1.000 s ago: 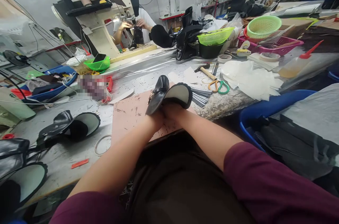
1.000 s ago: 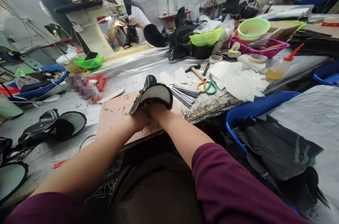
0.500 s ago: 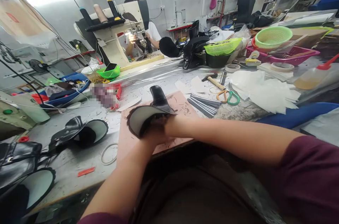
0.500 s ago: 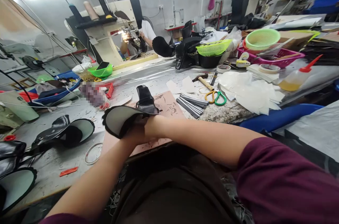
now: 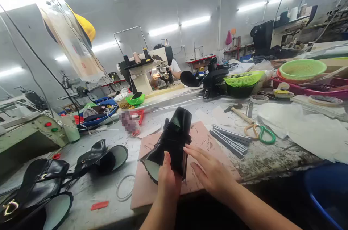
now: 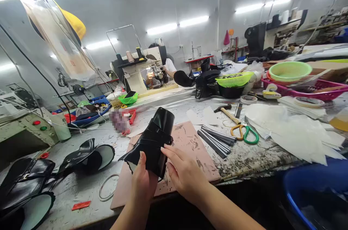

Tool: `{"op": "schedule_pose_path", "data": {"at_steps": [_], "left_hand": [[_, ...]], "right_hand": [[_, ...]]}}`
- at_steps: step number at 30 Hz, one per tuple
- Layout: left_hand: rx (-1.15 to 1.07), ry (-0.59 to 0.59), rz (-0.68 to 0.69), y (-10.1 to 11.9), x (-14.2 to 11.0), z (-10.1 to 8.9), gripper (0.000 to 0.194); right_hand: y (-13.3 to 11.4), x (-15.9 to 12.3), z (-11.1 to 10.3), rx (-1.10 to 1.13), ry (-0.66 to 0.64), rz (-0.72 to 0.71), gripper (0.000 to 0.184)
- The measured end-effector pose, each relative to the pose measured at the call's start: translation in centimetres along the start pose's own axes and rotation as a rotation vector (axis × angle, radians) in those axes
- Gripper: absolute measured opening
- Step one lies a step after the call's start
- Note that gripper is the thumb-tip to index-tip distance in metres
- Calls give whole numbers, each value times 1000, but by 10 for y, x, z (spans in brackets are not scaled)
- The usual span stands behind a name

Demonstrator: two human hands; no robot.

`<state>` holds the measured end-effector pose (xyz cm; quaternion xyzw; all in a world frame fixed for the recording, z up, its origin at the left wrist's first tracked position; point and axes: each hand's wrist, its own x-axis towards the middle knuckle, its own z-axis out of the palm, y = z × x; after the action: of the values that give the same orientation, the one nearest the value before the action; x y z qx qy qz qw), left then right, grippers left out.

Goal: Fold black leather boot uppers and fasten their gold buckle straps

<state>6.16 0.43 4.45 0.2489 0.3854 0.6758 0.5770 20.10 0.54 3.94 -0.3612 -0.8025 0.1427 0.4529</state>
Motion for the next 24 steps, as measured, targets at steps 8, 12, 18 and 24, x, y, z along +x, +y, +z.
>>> {"op": "schedule_pose_path", "data": {"at_steps": [8,12,18,24], "left_hand": [[-401,-201,-201,5,-23,0,28],[-503,-377,-191,12,-27,0,30],[-496,-466,-69,29,-30,5,31],[-428,-515,-124,35,-30,3,37]], "right_hand": [[-18,8,7,-172,-8,-128,48],[-14,7,12,-90,5,-172,54],[3,7,16,-55,183,-268,67],[3,8,25,-381,272,-406,67]]}}
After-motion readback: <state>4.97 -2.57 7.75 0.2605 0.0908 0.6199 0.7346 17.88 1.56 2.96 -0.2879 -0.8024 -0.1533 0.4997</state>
